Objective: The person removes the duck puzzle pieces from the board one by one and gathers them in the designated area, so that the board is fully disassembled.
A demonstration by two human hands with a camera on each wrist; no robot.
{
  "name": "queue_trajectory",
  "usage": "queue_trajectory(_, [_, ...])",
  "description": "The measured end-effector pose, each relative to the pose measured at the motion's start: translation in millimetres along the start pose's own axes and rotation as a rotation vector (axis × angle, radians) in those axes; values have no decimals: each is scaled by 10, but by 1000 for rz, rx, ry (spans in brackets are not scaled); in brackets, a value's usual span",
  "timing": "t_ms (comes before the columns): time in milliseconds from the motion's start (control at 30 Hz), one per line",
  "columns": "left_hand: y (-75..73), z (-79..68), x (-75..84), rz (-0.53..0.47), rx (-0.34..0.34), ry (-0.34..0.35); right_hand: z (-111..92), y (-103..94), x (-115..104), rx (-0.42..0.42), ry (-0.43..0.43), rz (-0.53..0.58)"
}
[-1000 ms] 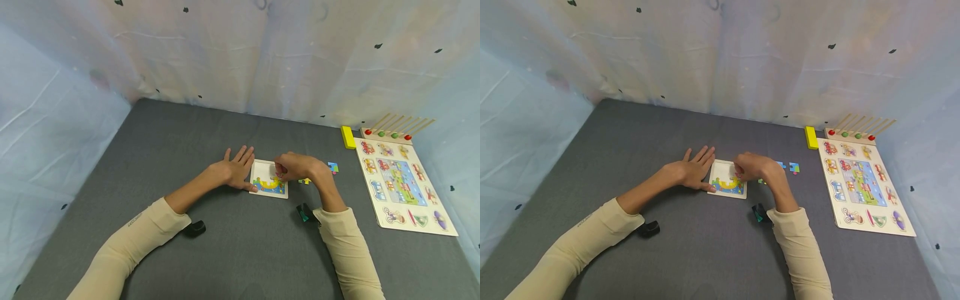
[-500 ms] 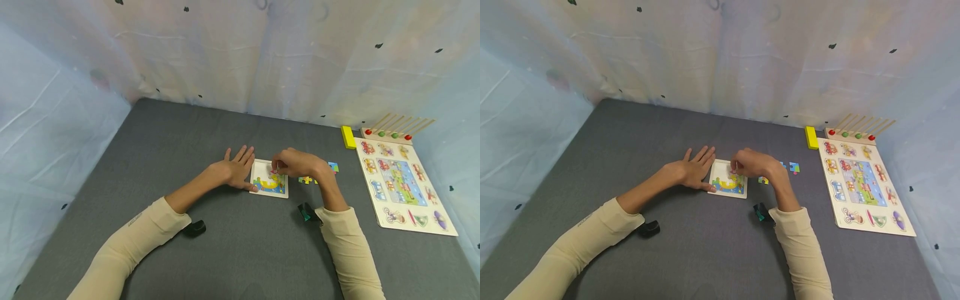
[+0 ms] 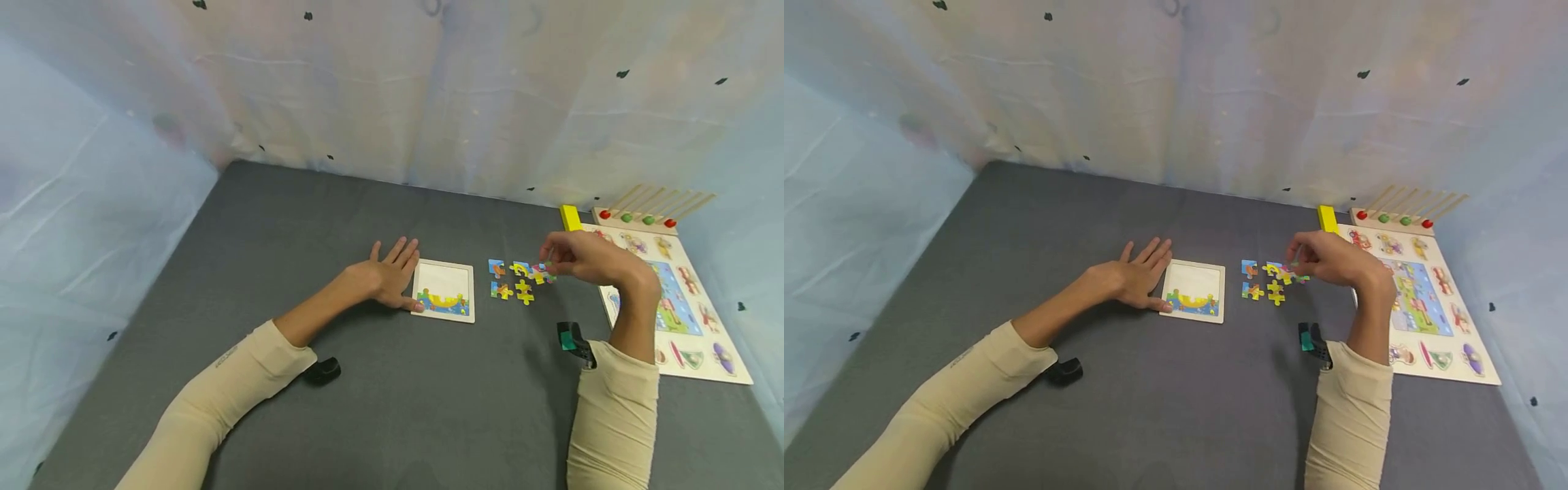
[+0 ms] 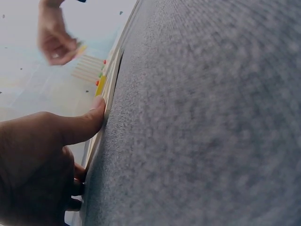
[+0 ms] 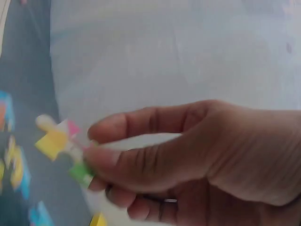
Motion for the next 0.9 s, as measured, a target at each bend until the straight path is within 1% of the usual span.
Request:
queue_trajectory(67, [-1, 8, -21, -1, -5, -6, -21, 45, 180, -46, 61, 36])
queue_trajectory(167, [-12, 0, -42, -19, -5, -6, 41, 123, 391, -111, 119, 74])
queue_trajectory(333, [-11, -22, -48, -34, 1, 0, 196, 217, 555, -210, 190, 87])
queue_trajectory(400, [-4, -23, -45, -31, 1, 2, 228, 241, 579, -236, 216, 100])
queue_trajectory(467, [-4, -26, -37, -23, 5, 4, 237, 254, 598, -245, 234, 98])
queue_trajectory(667, [-14, -23, -18, -3, -3, 15, 198, 247, 592, -261, 267, 65])
queue_trajectory(833, [-31, -23, -24, -1, -23, 24, 157, 182, 468, -229, 270, 29])
queue_trajectory(900, [-38, -24, -24, -2, -26, 30, 141, 142, 376, -202, 251, 20])
Point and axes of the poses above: each hand's wrist, its own z-axis towards the middle knuckle, its own y-axis out of the palm, x = y × z, the point moved 1 cm from there along z, towards the middle knuckle, and after that the axes turned 2 degrees about -x, right-handed, at the moved point
